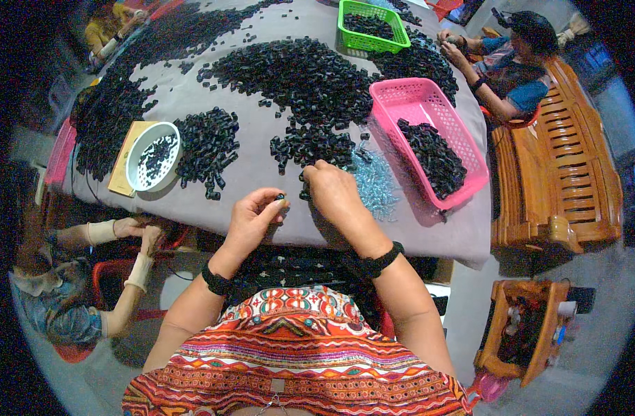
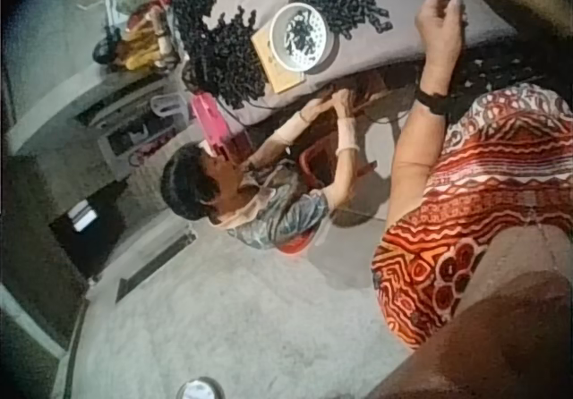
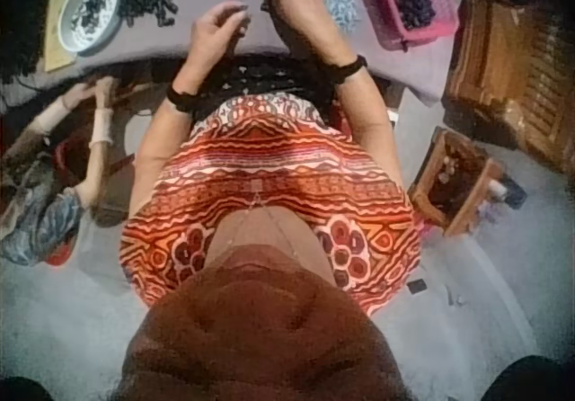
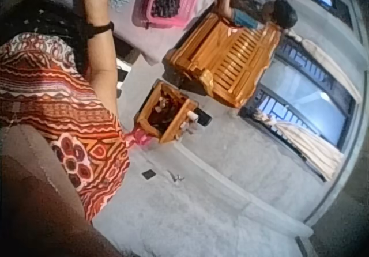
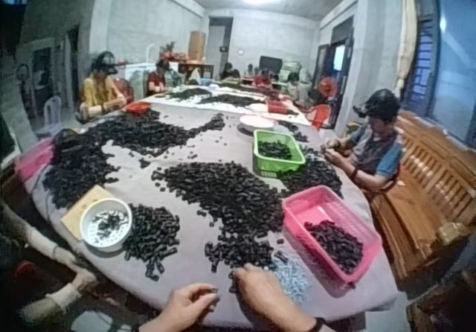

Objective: Sorting and inspecting small black plastic components on a table.

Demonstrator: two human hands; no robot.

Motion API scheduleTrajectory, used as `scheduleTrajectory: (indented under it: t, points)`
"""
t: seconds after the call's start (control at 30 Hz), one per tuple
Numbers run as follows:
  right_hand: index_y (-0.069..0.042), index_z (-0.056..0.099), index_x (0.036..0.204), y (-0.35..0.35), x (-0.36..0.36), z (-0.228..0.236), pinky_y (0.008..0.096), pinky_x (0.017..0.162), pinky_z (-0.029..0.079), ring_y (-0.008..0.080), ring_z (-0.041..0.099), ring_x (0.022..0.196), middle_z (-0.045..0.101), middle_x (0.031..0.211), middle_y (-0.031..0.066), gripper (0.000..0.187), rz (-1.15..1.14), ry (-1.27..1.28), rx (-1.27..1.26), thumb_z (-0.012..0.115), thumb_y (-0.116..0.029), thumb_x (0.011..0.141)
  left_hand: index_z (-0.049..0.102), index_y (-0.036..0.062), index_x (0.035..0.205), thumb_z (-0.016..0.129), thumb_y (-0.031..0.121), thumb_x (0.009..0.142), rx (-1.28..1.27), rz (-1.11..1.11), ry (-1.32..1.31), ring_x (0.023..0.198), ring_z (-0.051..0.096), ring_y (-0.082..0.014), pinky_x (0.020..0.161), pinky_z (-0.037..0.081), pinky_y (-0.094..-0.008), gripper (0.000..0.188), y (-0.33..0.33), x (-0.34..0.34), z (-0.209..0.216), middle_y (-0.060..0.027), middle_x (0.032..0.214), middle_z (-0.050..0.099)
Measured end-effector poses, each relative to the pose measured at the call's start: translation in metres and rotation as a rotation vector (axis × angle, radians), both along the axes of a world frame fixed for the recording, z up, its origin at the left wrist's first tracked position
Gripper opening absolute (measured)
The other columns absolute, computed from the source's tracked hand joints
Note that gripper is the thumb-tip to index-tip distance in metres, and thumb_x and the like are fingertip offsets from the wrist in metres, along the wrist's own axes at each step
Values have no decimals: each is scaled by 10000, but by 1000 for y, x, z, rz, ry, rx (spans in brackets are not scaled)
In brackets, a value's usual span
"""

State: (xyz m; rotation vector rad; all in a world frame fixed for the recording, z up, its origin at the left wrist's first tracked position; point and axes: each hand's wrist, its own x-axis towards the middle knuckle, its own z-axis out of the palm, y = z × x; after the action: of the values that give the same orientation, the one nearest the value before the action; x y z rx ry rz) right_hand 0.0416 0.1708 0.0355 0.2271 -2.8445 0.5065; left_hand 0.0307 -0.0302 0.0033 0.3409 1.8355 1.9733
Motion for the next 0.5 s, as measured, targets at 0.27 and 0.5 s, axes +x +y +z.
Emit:
scheduleTrajectory:
  t: [0.27, 0.5]
  points:
    - [-41, 632, 903, 2, 4, 0, 458, 726, 520, 366, 636, 842, 609, 864, 144, 106, 77, 19, -99, 590, -14, 809, 653, 0, 1091, 617, 102, 965, 13, 1, 24, 734, 614, -71, 676, 522, -223, 166, -1, 0, -2, -42, 930, 706]
    - [-40, 627, 947, 4, 9, 20, 392, 692, 522, 301, 644, 783, 618, 899, 113, 165, 67, -30, -259, 645, -19, 785, 652, -3, 1109, 621, 92, 962, -9, -6, 43, 739, 624, -75, 674, 527, -224, 177, 1, 0, -5, -39, 928, 703]
